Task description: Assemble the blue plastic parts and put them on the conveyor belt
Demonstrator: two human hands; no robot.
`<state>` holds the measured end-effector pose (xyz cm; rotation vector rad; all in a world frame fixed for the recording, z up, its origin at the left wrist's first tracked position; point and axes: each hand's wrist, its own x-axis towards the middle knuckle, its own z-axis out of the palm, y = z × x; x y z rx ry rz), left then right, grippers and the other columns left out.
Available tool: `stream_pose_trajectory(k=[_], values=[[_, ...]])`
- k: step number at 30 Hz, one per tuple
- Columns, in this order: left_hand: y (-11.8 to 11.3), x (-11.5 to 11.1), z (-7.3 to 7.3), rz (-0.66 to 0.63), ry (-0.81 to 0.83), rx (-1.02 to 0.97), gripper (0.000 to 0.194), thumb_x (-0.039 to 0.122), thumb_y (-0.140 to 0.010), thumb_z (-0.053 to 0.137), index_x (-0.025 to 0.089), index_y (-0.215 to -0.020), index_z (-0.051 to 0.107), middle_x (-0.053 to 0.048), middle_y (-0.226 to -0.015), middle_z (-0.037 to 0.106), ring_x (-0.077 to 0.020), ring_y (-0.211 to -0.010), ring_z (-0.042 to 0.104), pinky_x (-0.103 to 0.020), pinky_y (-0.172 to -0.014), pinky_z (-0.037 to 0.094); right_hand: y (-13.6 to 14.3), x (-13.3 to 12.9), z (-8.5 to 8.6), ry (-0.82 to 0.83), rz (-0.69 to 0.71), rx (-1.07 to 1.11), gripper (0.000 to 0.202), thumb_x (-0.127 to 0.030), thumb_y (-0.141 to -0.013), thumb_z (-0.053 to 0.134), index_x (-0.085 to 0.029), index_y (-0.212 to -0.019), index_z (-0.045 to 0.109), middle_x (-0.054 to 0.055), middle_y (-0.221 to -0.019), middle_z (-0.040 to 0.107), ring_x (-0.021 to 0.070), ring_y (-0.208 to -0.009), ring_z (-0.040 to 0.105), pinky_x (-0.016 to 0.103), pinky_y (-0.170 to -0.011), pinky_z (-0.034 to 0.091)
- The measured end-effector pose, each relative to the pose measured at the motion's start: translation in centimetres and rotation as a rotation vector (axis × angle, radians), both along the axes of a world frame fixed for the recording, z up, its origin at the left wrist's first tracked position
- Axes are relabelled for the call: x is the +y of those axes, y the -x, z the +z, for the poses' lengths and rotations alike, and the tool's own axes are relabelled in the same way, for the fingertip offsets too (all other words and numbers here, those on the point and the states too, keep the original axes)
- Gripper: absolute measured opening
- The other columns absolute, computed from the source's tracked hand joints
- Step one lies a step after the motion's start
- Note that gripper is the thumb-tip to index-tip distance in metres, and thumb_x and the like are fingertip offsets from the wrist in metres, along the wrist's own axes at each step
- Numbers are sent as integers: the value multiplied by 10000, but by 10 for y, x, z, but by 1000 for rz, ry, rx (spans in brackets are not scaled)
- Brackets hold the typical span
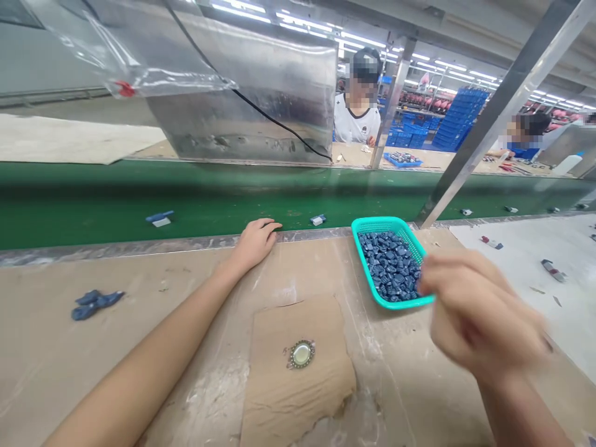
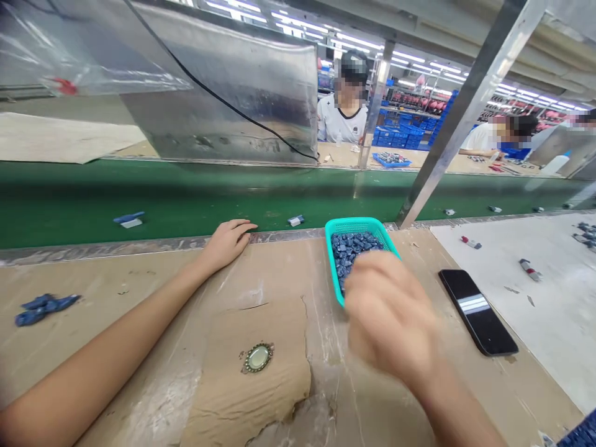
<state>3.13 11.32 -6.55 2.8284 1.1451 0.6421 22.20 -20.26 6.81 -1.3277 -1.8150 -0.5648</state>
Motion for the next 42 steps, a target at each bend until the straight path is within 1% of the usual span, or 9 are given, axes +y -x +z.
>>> stream_pose_trajectory(k=[4,9,15,19,24,27,34,38,42], values=[[-3,-3,0,22,12,-37,422,236,-818,293,106,-1128,548,-134,-1161,523,-255,-1093,446,-397,-947,359,-60,68,-54,275,-269,-42,244,-103,-799,373,-134,-960,555,131,-963,588,284,-1051,493,473,-863,438],[6,3,10,119,28,-33,407,245,-817,337,152,-1168,519,-128,-1233,468,-278,-1149,400,-432,-950,350,-100,82,-102,616,-327,-103,372,-105,-788,387,-37,-1121,539,200,-1206,496,325,-1161,410,499,-965,360],[58,8,39,521,56,-202,588,379,-836,368,107,-1348,268,-203,-1430,140,-415,-1299,63,-601,-957,228,-91,81,-92,622,-303,-77,272,-72,-782,428,-69,-990,602,147,-1000,608,269,-992,511,425,-921,408],[68,19,41,562,170,-140,701,440,-819,401,123,-1387,140,-205,-1452,-6,-414,-1306,-51,-631,-965,142,-88,82,-90,595,-311,-38,218,-54,-767,469,-90,-932,608,127,-946,616,259,-946,524,404,-875,431],[64,41,37,501,246,6,491,318,-818,378,48,-1220,460,-222,-1371,290,-377,-1287,166,-543,-969,251,-89,80,-90,575,-306,7,175,-60,-745,509,-121,-870,615,103,-901,625,246,-903,546,394,-836,456],[65,43,36,467,186,1,464,153,-770,384,25,-1209,465,-213,-1190,486,-310,-1176,376,-437,-981,285,-87,80,-91,567,-287,25,259,-59,-742,500,-113,-974,600,111,-988,610,241,-974,531,390,-878,442],[66,37,37,515,152,-104,401,125,-746,420,84,-1132,521,-125,-987,566,-276,-1013,501,-374,-905,371,-84,83,-92,620,-204,-10,328,-19,-789,414,-122,-1018,625,82,-1025,631,211,-1044,523,342,-919,420],[62,13,57,585,348,-626,406,145,-738,531,157,-1143,495,-39,-882,583,-180,-858,563,-332,-872,419,-85,82,-90,612,-219,-6,249,-45,-786,465,-120,-923,658,84,-907,653,230,-885,557,360,-822,455],[53,-51,79,345,894,-1259,273,58,-744,489,142,-998,545,-14,-829,596,-96,-743,591,-215,-760,482,-88,81,-90,605,-224,3,244,-64,-804,442,-114,-907,657,93,-871,642,253,-887,513,399,-843,420]])
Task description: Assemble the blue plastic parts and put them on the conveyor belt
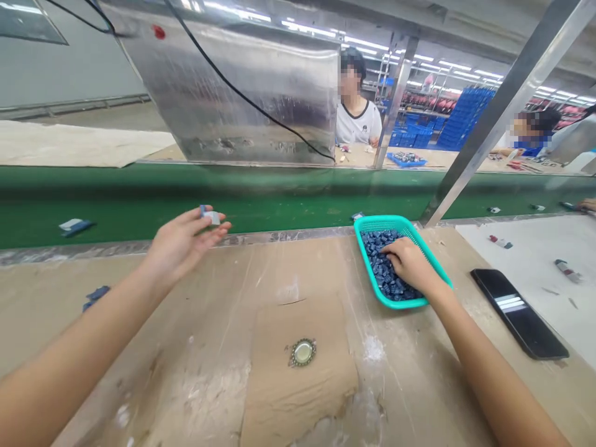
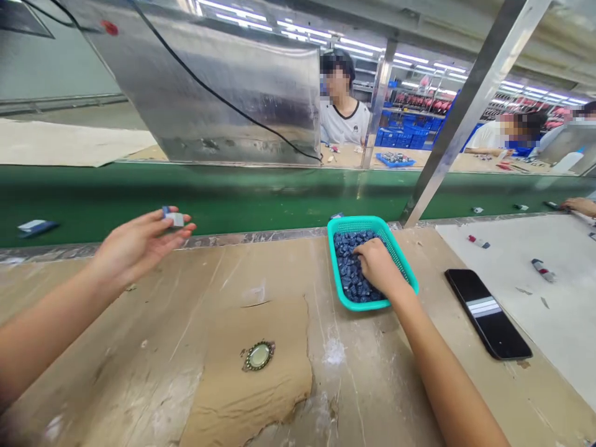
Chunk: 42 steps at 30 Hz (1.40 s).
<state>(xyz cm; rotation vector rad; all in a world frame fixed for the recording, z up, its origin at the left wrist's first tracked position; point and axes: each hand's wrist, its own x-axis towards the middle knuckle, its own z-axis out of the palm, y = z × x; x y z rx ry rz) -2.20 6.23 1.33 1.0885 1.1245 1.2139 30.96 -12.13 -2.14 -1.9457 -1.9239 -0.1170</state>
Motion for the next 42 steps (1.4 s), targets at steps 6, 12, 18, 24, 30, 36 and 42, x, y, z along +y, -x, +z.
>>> stream_pose_trajectory(k=[6,12,18,24,30,36,42], values=[[4,-108,-10,-296,357,-73,484,113,-657,653,207,-1121,556,-20,-922,621,-94,-707,580,-143,-638,511,-7,-8,-2,58,150,-82,332,-70,-801,394,-115,-1035,624,96,-888,622,250,-895,498,402,-836,427],[22,-138,-32,-231,442,-145,542,206,-550,763,242,-1067,607,1,-802,611,-90,-617,551,-144,-575,520,-2,-8,0,11,9,-151,277,-105,-780,458,-116,-958,669,119,-760,608,282,-851,495,424,-774,453],[22,-128,-21,-112,391,-85,442,117,-550,708,283,-957,658,-3,-835,646,-138,-723,603,-147,-587,547,11,-10,23,-202,-49,400,168,-236,-759,547,-186,-869,664,49,-744,598,200,-698,550,367,-664,483],[-1,-124,-6,-191,394,-258,348,101,-708,580,228,-1028,627,-36,-938,659,-146,-873,621,-171,-726,546,38,-18,47,-325,40,1125,203,-281,-655,683,-205,-842,660,8,-753,558,117,-594,534,268,-552,473],[-10,-132,-17,-381,386,-382,382,78,-758,547,193,-1122,543,-28,-846,652,-104,-749,623,-197,-732,519,84,-23,37,-135,251,983,204,-317,-794,564,-262,-961,668,44,-1017,543,144,-771,546,284,-650,500],[-2,-129,-29,-409,376,-364,349,91,-755,568,169,-1090,504,-16,-771,624,-91,-701,604,-215,-722,489,123,-32,19,89,506,639,151,-235,-831,545,-246,-930,658,46,-909,585,167,-823,561,270,-643,486],[-2,-130,-27,-531,218,-238,269,97,-722,587,138,-987,571,-32,-939,601,-94,-777,594,-267,-825,457,141,-35,12,100,622,328,137,-172,-829,503,-214,-888,619,45,-871,628,187,-817,558,334,-723,475]])
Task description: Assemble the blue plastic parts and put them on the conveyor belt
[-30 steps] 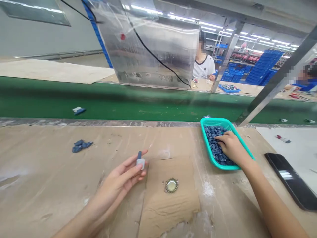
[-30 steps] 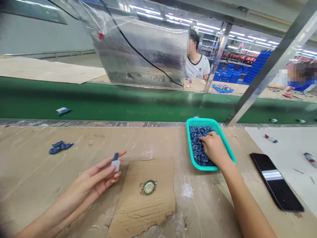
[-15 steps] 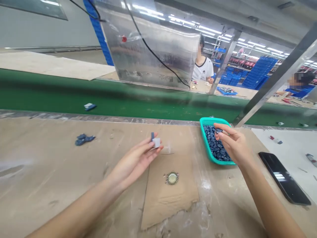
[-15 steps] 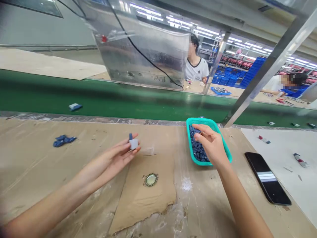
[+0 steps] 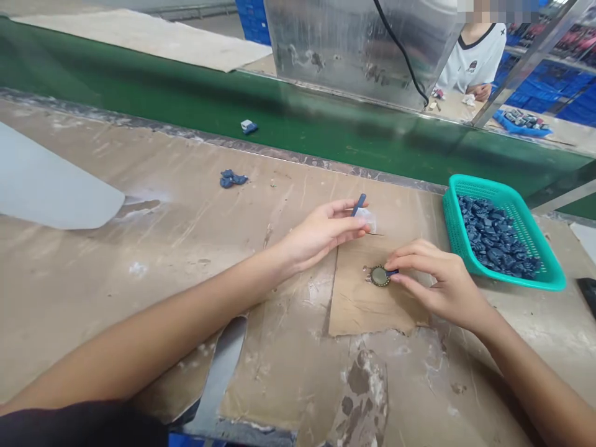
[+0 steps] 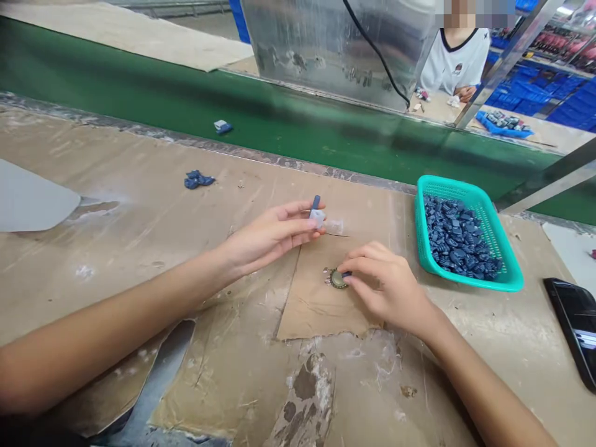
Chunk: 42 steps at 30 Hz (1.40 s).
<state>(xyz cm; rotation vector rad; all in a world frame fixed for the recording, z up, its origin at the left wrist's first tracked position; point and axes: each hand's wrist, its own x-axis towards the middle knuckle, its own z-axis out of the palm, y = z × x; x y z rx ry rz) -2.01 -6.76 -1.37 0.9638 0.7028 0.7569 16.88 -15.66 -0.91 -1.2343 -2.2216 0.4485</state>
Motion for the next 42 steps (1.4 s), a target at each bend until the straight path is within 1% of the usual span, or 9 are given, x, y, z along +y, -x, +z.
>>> stream_pose_trajectory(k=[5,12,16,20,24,33,37,40,42], values=[[1,-1,-2,1,-263,150,353,133,-691,617,148,-1041,574,-51,-1004,590,-122,-805,596,-308,-843,434,11,0,-3,-90,1,-127,157,-111,-812,457,-210,-800,579,41,-764,616,198,-788,508,325,-664,460],[-1,-1,-9,-14,-389,234,395,169,-630,681,142,-1001,549,-58,-989,590,-136,-827,586,-299,-803,456,8,-1,-9,-57,14,-107,133,-106,-815,471,-198,-801,565,55,-785,596,196,-812,515,296,-647,449],[-1,-5,-12,-49,-548,245,286,179,-657,659,142,-920,551,-39,-905,596,-126,-806,577,-284,-781,466,1,0,-6,6,-106,144,64,-159,-800,560,-205,-788,517,49,-879,624,193,-842,565,326,-719,469],[-2,-14,-5,-45,-783,389,242,255,-669,666,157,-867,570,-25,-845,595,-125,-745,570,-245,-672,468,1,4,0,118,-251,654,252,-225,-734,669,-216,-764,418,34,-844,648,206,-851,615,343,-736,507],[-4,-22,1,-33,-989,486,203,231,-639,688,160,-796,581,-3,-767,582,-111,-689,549,-213,-610,442,8,4,2,245,-242,907,346,-213,-705,702,-229,-787,367,9,-815,665,186,-833,634,321,-743,530],[-8,-30,8,24,-1081,473,186,160,-620,688,139,-781,598,23,-690,554,-84,-646,528,-173,-587,428,22,-2,4,277,-276,1056,406,-152,-678,712,-239,-809,337,-59,-743,644,124,-803,639,227,-756,531],[-7,-32,7,78,-1166,441,159,118,-625,659,135,-771,597,18,-687,567,-81,-635,524,-172,-584,420,25,-6,5,244,-255,1032,343,-145,-709,688,-236,-829,380,-28,-807,656,124,-851,628,223,-783,517],[-6,-34,4,126,-1257,380,169,107,-640,636,124,-802,594,-5,-718,588,-86,-648,533,-181,-590,423,24,-8,6,284,-253,1026,325,-167,-726,683,-242,-908,424,-27,-777,649,129,-842,627,221,-766,512],[-5,-36,3,162,-1312,335,192,136,-657,637,114,-841,588,-25,-737,594,-97,-658,535,-197,-595,434,21,-9,7,335,-252,1048,417,-182,-721,696,-264,-1025,423,-43,-720,626,137,-824,626,233,-752,510]])
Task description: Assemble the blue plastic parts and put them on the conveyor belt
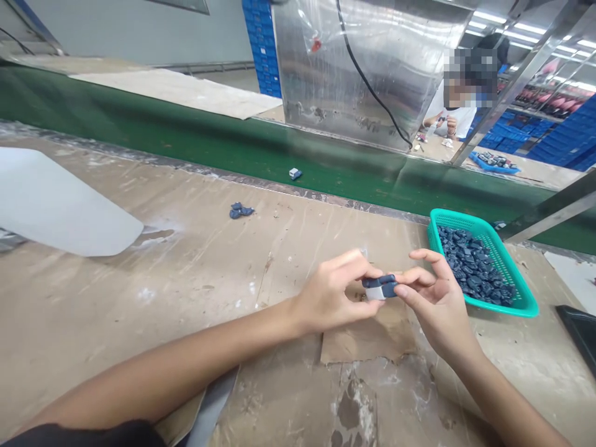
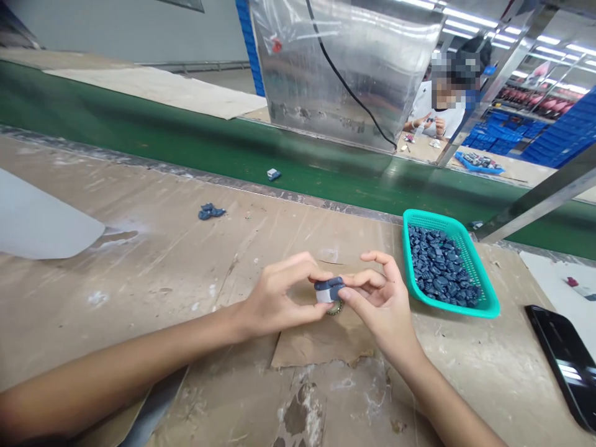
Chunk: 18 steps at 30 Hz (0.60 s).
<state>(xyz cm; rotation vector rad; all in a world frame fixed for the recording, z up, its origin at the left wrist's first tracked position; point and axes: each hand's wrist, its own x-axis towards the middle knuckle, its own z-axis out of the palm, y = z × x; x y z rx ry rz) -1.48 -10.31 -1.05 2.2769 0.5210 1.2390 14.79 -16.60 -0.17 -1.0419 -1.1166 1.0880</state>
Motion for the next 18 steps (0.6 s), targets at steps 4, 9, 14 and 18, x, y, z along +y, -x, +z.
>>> stream_pose_trajectory(k=[4,9,14,18], values=[[2,-7,3,-23,-117,-57,187,189,-703,605,120,-875,575,-41,-732,583,-113,-657,528,-229,-596,454,-7,-5,7,183,255,78,682,-272,-741,690,-315,-1277,271,16,-919,614,177,-888,600,331,-797,487],[3,-18,9,-56,-227,-57,165,184,-698,598,105,-843,590,-14,-635,519,-98,-575,479,-213,-526,426,-10,-15,12,369,562,186,788,-407,-771,643,-290,-1375,149,57,-964,608,209,-959,569,375,-860,419],[6,-29,15,-112,-252,-100,253,143,-704,599,131,-954,560,5,-624,514,-90,-561,466,-195,-512,418,1,-27,10,289,552,294,805,-398,-704,711,-299,-1336,221,41,-897,620,194,-850,595,299,-723,445],[7,-28,23,-95,-269,-85,228,111,-702,614,135,-922,562,-3,-655,521,-85,-582,482,-190,-537,424,13,-28,7,155,462,263,555,-420,-767,638,-329,-1204,309,40,-957,607,195,-880,586,282,-680,442]])
